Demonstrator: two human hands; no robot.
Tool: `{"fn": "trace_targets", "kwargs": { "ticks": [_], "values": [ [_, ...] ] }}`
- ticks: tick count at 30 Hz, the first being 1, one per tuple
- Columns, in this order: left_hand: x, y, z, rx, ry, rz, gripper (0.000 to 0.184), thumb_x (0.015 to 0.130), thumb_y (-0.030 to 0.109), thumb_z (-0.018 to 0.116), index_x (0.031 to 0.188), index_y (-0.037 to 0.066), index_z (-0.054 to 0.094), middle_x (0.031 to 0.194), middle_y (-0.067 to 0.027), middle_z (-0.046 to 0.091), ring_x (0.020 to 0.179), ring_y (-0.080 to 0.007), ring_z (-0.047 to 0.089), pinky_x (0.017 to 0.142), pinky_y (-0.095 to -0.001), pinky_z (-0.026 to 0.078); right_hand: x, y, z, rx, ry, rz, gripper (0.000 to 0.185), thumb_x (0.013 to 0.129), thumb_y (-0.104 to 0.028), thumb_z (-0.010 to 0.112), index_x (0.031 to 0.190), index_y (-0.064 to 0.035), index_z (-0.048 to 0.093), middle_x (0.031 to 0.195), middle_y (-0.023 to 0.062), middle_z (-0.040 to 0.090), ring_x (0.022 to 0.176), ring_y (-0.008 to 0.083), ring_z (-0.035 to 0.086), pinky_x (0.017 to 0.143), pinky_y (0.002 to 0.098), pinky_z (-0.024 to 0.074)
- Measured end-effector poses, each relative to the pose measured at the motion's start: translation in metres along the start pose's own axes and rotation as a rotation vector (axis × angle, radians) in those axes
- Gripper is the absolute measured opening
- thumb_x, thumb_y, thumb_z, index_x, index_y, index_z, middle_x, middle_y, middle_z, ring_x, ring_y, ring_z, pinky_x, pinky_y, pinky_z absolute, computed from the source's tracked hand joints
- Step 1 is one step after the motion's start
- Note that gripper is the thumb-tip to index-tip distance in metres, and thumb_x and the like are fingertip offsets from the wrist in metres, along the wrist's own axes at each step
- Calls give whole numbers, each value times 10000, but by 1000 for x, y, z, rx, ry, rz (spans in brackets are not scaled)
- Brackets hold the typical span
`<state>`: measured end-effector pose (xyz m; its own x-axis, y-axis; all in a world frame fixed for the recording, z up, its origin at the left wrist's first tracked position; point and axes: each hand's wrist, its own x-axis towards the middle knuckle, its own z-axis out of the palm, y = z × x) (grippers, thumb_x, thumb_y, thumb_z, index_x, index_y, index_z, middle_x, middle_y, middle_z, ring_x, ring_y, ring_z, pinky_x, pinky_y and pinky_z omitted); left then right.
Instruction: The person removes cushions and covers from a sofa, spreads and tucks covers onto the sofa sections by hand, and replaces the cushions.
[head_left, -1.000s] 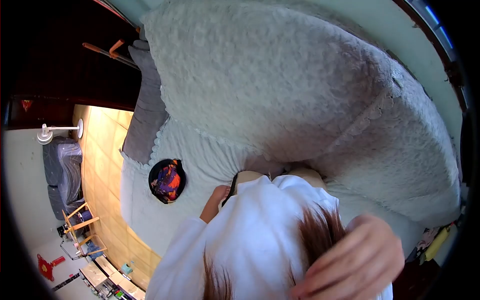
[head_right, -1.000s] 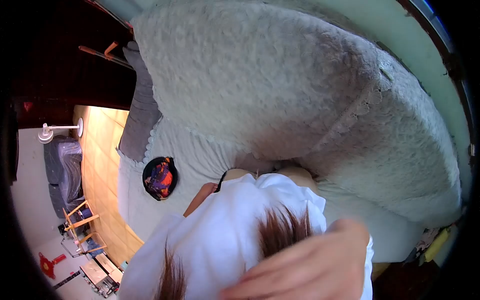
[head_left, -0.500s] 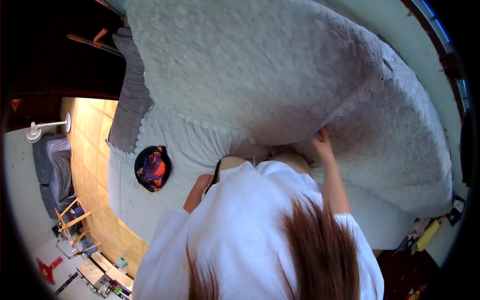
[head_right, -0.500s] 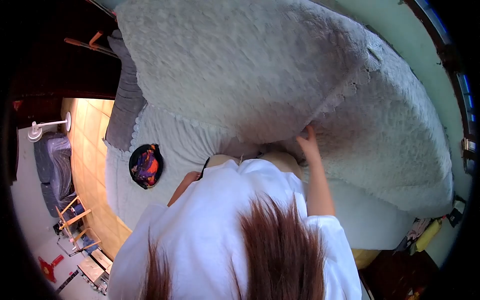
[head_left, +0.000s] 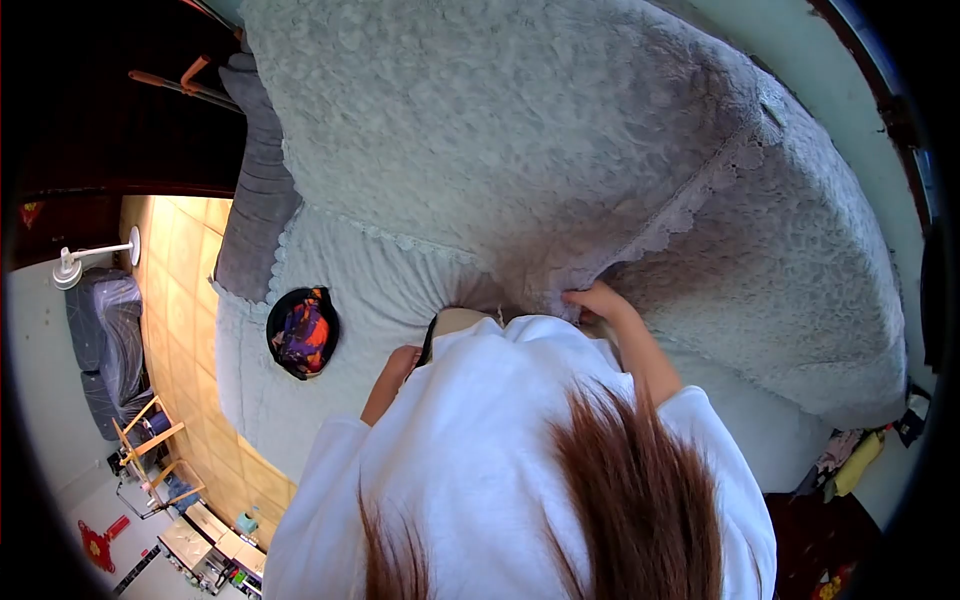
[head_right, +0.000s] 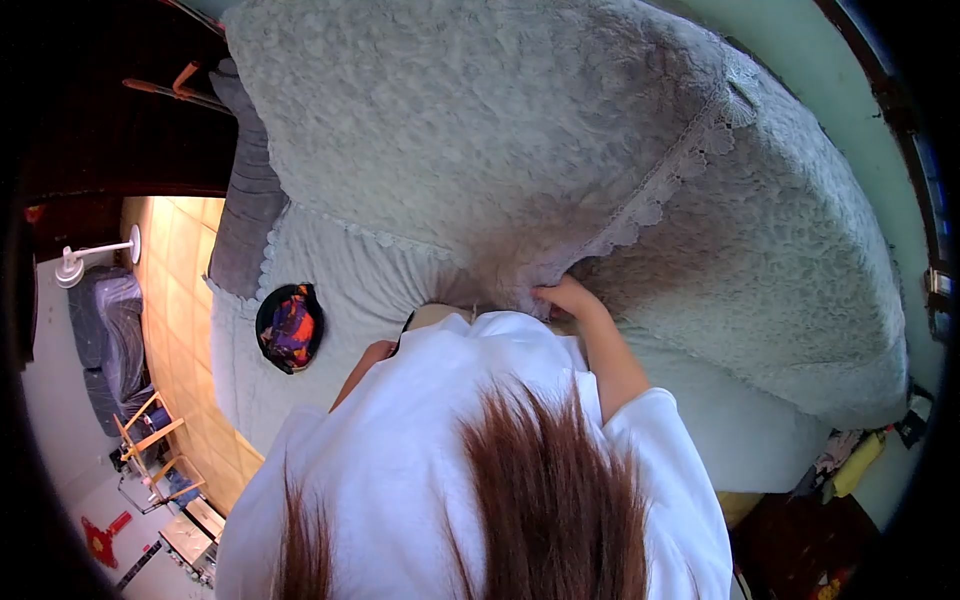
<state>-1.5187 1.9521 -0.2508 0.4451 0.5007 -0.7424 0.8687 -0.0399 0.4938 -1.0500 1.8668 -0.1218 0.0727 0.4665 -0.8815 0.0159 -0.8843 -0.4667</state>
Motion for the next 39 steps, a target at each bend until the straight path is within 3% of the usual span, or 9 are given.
{"fn": "trace_targets", "kwargs": {
  "ticks": [2,6,8,9,13,19,22,25,39],
  "values": [
    [-7,10,-8,132,-72,-32,312,839,254,460,821,3,644,762,-82,635,687,-155,598,606,-256,436,35,55,-9,-198,299,-131,461,712,-298,629,1044,15,566,984,176,613,869,275,598,738,342,471],
    [-11,34,-19,-544,-15,-335,264,819,213,432,837,27,619,726,-51,598,638,-129,548,575,-241,430,37,86,-43,-522,597,-93,356,730,-267,624,935,23,602,832,121,640,707,196,612,621,330,476],
    [-5,55,-30,-881,-5,-472,245,809,192,419,844,40,607,708,-35,579,613,-115,523,559,-233,426,3,57,-63,-342,602,-133,373,746,-300,601,896,41,610,819,155,641,729,243,624,652,336,481],
    [-2,74,-46,-863,20,-400,254,818,211,426,854,38,607,725,-39,590,636,-116,538,575,-234,433,-26,29,-72,-252,612,-156,388,754,-317,589,876,50,614,812,172,642,741,266,629,667,339,483],
    [20,171,-143,-769,94,16,300,852,288,473,850,23,613,780,-43,622,699,-116,577,621,-231,444,-136,-90,-104,285,662,-435,363,847,-329,549,756,14,623,679,79,628,591,120,590,523,211,436],
    [47,391,-281,-307,136,568,360,801,348,595,701,5,641,660,-51,618,637,-107,566,619,-238,436,-152,-218,-103,-18,444,-553,399,798,-371,615,722,20,635,669,75,629,615,131,606,539,227,462],
    [70,462,-321,5,380,559,458,751,434,614,594,4,635,547,-58,592,549,-132,568,583,-262,446,-89,-262,-102,-101,494,-565,437,752,-396,653,689,36,634,616,82,621,592,154,617,551,256,491],
    [98,488,-338,137,374,507,522,707,502,618,508,20,622,467,-65,565,472,-165,562,544,-286,451,-67,-275,-114,-78,600,-456,438,736,-416,639,616,5,629,587,85,624,520,158,609,553,262,489],
    [104,509,-330,23,298,456,646,780,505,566,475,-64,553,439,-120,540,362,-190,524,418,-279,442,-87,-289,-129,-121,646,-387,396,727,-416,628,546,-64,634,524,22,609,482,118,605,508,255,491]
  ]
}}
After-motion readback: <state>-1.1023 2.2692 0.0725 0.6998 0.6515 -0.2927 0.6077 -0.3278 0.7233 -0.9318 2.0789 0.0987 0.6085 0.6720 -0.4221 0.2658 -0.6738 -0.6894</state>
